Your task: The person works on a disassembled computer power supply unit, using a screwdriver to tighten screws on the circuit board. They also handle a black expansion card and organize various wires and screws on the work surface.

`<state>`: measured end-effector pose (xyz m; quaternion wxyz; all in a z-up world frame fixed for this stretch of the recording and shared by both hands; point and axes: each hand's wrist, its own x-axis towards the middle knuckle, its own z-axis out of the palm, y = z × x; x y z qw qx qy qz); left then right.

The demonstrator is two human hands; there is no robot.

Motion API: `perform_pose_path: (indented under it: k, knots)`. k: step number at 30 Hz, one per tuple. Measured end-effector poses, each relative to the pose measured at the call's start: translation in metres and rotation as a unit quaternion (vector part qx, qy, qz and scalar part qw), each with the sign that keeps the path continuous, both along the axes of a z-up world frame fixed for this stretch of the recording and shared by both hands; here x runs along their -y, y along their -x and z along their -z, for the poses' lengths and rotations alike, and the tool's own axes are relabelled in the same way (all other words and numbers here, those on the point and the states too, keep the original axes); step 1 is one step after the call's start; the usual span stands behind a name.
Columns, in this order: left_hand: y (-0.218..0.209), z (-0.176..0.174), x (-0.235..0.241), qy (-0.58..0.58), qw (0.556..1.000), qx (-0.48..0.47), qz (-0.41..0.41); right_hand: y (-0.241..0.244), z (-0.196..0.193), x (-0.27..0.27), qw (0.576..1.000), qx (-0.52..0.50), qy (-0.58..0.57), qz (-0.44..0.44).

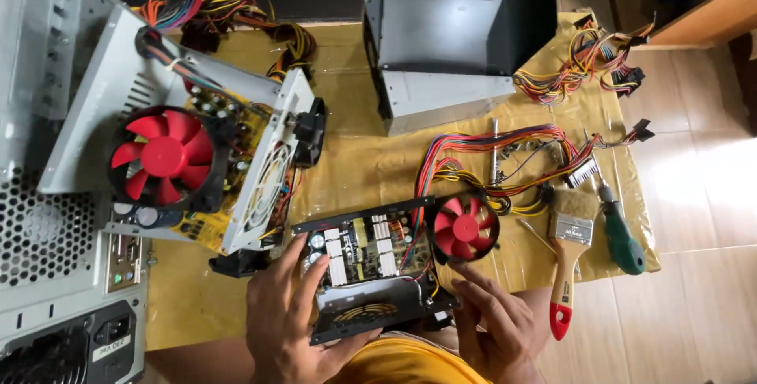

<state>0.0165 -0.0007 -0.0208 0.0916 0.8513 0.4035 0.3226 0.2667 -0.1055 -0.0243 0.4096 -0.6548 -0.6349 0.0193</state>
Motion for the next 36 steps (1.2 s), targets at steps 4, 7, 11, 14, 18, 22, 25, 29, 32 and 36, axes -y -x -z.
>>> perform_pose_path:
  k: [4,7,11,14,18,22,25,29,32,36]
  knots:
    - [-0.003,-0.005,0.0,-0.017,1.0,0.001,0.014,0.004,-0.01,-0.011,0.999,-0.012,-0.039,0.014]
    - [-0.008,-0.006,0.003,-0.004,1.0,-0.014,-0.019,-0.003,-0.012,-0.013,0.999,-0.015,-0.03,-0.014]
    - [-0.005,-0.003,0.003,-0.002,1.0,-0.03,-0.007,-0.013,-0.005,-0.009,0.998,-0.015,0.023,-0.051]
    - [-0.007,-0.003,0.002,-0.018,1.0,-0.018,0.007,-0.017,-0.013,-0.014,0.995,-0.028,0.044,-0.084]
    - [-0.009,0.006,-0.006,-0.101,0.995,0.001,0.015,-0.021,-0.025,-0.021,0.989,-0.018,0.054,-0.139]
    - [-0.011,-0.004,-0.001,-0.084,0.996,-0.004,0.027,-0.023,-0.019,-0.015,0.987,-0.006,0.073,-0.145]
    - [-0.021,-0.023,0.006,-0.02,0.999,0.034,-0.019,-0.022,-0.016,-0.013,0.984,0.016,0.091,-0.15]
    - [-0.022,-0.028,0.007,-0.016,0.998,0.045,-0.03,-0.019,-0.018,-0.014,0.986,0.022,0.093,-0.138]
    - [-0.02,-0.029,0.008,-0.011,0.999,0.042,-0.025,-0.018,-0.02,-0.013,0.985,0.022,0.107,-0.133]
    - [-0.01,-0.017,0.007,-0.002,1.0,0.019,0.001,-0.018,-0.019,-0.013,0.985,0.012,0.103,-0.134]
